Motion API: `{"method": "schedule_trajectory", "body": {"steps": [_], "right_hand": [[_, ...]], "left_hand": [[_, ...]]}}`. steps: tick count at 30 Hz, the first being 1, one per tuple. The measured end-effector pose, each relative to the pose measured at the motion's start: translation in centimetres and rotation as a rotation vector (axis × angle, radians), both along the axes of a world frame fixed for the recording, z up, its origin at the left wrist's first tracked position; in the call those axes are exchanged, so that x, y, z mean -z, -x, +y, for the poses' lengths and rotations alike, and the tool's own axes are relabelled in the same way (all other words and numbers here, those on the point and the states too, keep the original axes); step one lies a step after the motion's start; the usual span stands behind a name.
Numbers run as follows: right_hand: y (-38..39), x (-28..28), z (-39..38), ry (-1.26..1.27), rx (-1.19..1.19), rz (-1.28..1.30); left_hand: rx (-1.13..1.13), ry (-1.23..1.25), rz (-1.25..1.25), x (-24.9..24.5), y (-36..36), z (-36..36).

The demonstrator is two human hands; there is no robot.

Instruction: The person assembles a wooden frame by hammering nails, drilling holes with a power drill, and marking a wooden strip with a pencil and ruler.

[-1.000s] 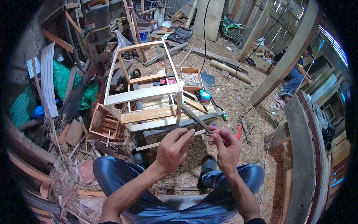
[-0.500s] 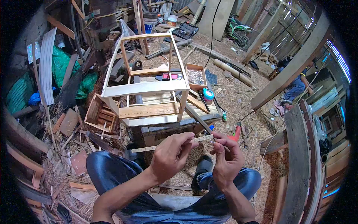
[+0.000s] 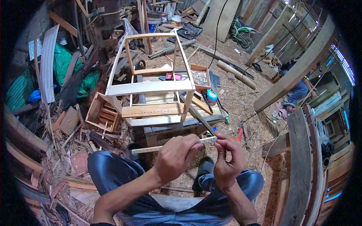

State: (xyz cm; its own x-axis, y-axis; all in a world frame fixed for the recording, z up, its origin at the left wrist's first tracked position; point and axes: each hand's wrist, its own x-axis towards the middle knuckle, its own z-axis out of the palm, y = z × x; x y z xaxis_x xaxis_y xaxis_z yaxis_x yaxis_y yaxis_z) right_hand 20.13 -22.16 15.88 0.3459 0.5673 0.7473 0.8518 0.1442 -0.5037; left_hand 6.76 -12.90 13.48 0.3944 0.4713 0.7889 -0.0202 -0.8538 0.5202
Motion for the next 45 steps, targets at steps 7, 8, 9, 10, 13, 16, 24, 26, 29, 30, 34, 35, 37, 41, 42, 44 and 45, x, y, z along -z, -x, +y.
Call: {"method": "schedule_trajectory", "body": {"steps": [7,8,9,10,13,16,24,26,29,30,34,35,37,41,42,44,45], "right_hand": [[-0.3,0.2,0.3,0.224,-0.012,-0.189],[-0.5,0.6,0.4,0.258,-0.037,-0.157],[-0.9,0.9,0.4,0.285,-0.044,-0.127],[-1.1,1.2,0.6,0.278,-0.052,-0.122],[-2.0,2.1,1.0,0.374,-0.157,-0.059],[-2.1,2.6,1.7,0.324,-0.185,-0.027],[-5.8,4.4,0.9,0.799,-0.105,0.077],[-6.9,7.0,0.9,0.785,-0.117,0.047],[-7.3,7.4,1.1,1.136,-0.081,-0.053],[-7.4,7.6,1.1,1.144,-0.111,-0.072],[-7.9,9.4,0.5,1.138,-0.201,-0.046],[-8.1,10.0,0.3,1.097,-0.232,-0.005],[-8.4,10.6,0.4,1.098,-0.218,-0.023],[-8.8,12.0,0.5,1.054,-0.230,-0.102],[-8.7,12.1,0.4,1.067,-0.235,-0.102],[-8.2,10.9,0.8,1.157,-0.240,-0.054],[-8.1,11.1,0.8,1.165,-0.242,-0.059]], "left_hand": [[0.044,-0.141,0.240,1.2,-0.1,1.2],[0.063,-0.107,0.220,2.0,-0.3,1.4],[0.079,-0.074,0.202,2.6,-0.4,1.7],[0.071,-0.079,0.209,3.0,-0.5,1.8],[0.126,0.082,0.247,3.2,-0.4,1.9],[0.181,0.187,0.185,3.0,-0.1,2.6],[-0.004,0.368,0.425,6.7,0.6,8.4],[-0.033,0.299,0.534,6.3,0.2,8.2],[-0.057,0.177,0.602,7.7,-0.4,8.1],[-0.055,0.166,0.603,8.6,-0.3,8.6],[-0.075,0.151,0.495,10.4,-0.4,10.4],[-0.076,0.218,0.483,10.8,-0.7,10.7],[-0.082,0.288,0.468,12.9,-1.2,12.3],[-0.212,-0.083,0.350,20.1,-2.9,16.2],[-0.203,-0.044,0.349,20.9,-3.0,16.4],[-0.162,0.156,0.443,13.2,-2.5,13.8],[-0.204,0.182,0.504,13.4,-2.7,13.8]]}}
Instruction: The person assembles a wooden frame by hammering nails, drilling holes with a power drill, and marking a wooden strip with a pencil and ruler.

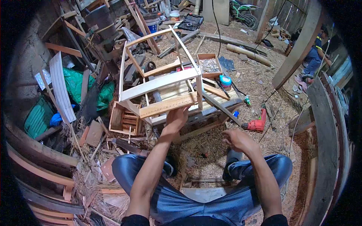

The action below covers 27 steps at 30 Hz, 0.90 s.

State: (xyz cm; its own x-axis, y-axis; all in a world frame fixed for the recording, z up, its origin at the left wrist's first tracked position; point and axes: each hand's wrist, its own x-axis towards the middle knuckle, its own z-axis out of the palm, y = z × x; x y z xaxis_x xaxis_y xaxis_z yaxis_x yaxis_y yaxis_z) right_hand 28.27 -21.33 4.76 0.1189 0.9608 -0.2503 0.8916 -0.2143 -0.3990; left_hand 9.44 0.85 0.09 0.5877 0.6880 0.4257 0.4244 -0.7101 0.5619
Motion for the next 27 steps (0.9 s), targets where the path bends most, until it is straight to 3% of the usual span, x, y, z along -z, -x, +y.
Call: {"method": "schedule_trajectory", "body": {"steps": [7,12,15,18,22,24,25,27], "right_hand": [[0.7,-0.9,0.4,-0.044,0.014,-0.013],[1.0,-1.0,1.0,-0.018,0.026,-0.010],[1.1,-1.4,1.7,-0.079,0.075,0.075],[-0.3,0.3,5.0,-0.348,0.136,0.224],[-0.3,-0.2,10.1,-0.374,0.287,0.361],[-0.4,2.3,12.3,-0.372,0.224,0.563],[0.1,2.6,12.9,-0.373,0.217,0.560],[0.8,3.3,13.4,-0.398,0.259,0.687]], "left_hand": [[-0.030,-0.055,-0.046,-0.1,-0.3,-0.9],[0.014,0.107,0.005,-0.4,0.5,-1.3],[0.002,0.043,-0.001,-0.3,0.4,-1.4],[0.050,0.096,-0.044,-1.3,0.8,-1.8],[0.059,0.050,-0.087,0.5,0.2,-0.8],[0.053,0.367,-0.235,2.0,-0.2,0.1],[0.048,0.363,-0.241,1.6,-0.1,0.2],[0.029,0.245,-0.006,0.9,0.1,0.2]]}}
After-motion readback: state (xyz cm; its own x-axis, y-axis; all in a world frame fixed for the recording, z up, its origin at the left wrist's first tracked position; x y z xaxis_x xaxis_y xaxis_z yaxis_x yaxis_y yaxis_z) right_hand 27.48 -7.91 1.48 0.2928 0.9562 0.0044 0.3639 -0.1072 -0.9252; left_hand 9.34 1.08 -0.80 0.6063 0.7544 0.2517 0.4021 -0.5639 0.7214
